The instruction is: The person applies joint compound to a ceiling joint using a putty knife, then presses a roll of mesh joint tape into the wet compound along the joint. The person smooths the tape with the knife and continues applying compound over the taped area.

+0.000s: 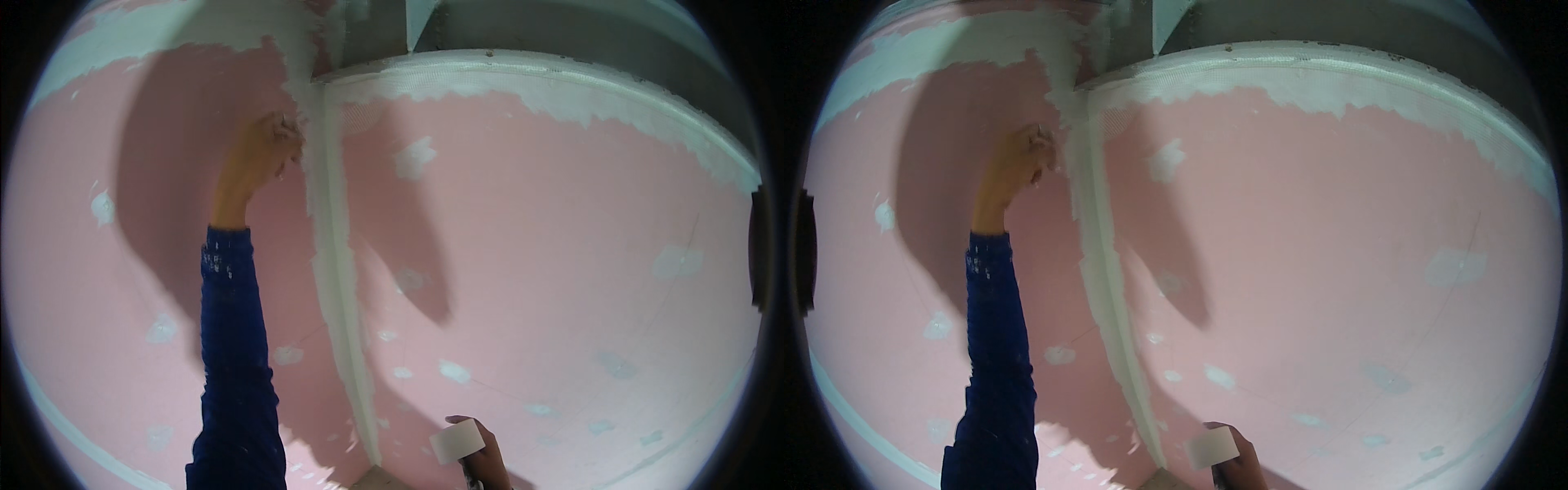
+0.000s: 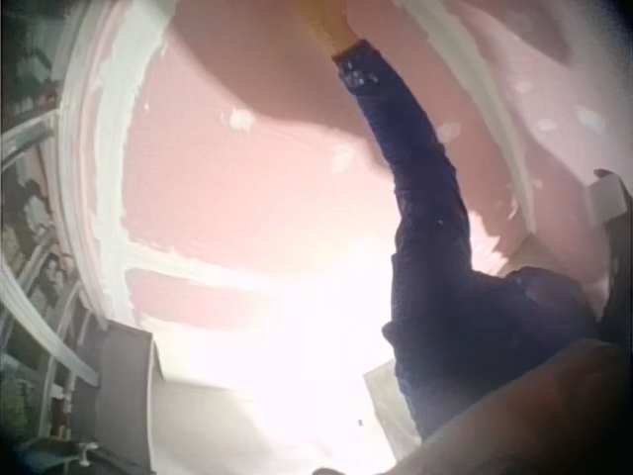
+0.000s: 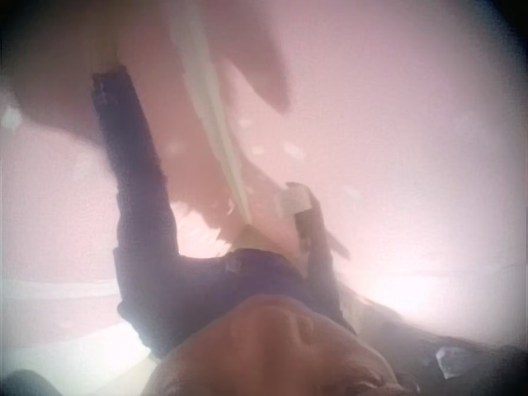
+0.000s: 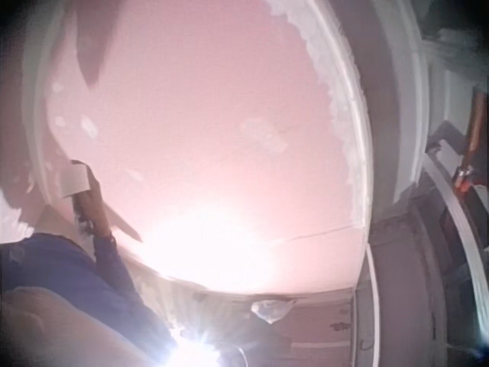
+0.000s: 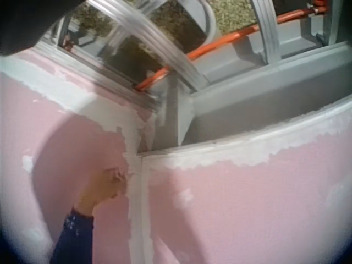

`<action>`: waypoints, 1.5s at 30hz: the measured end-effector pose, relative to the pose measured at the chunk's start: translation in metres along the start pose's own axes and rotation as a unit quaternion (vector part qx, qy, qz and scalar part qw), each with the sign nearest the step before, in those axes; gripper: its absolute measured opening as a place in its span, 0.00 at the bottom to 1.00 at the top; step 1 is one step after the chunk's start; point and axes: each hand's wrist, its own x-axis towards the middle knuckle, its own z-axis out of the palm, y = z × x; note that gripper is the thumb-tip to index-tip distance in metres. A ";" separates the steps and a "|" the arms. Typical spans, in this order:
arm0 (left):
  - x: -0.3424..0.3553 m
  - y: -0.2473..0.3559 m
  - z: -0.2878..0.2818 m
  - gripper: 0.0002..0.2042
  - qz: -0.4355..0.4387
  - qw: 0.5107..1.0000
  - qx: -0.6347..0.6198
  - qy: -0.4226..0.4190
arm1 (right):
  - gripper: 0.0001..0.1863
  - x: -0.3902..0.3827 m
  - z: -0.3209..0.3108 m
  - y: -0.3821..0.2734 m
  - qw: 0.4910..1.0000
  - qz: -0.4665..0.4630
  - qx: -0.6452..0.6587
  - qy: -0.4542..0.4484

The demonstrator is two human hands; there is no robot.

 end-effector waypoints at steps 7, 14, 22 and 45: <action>-0.210 0.009 0.065 0.10 -0.089 0.976 -0.182 0.082 | 0.22 0.009 0.027 -0.051 0.986 -0.083 -0.142 -0.022; -0.359 0.045 0.164 0.20 0.003 0.959 -0.267 -0.092 | 0.22 0.024 0.041 -0.057 0.961 -0.113 -0.244 -0.061; -0.355 0.031 0.163 0.27 0.201 0.960 -0.193 0.003 | 0.22 0.048 0.057 -0.025 0.984 -0.025 -0.130 -0.121; -0.153 -0.027 0.049 0.41 -0.114 0.988 -0.029 0.103 | 0.21 0.033 -0.019 0.066 0.982 0.136 -0.038 -0.122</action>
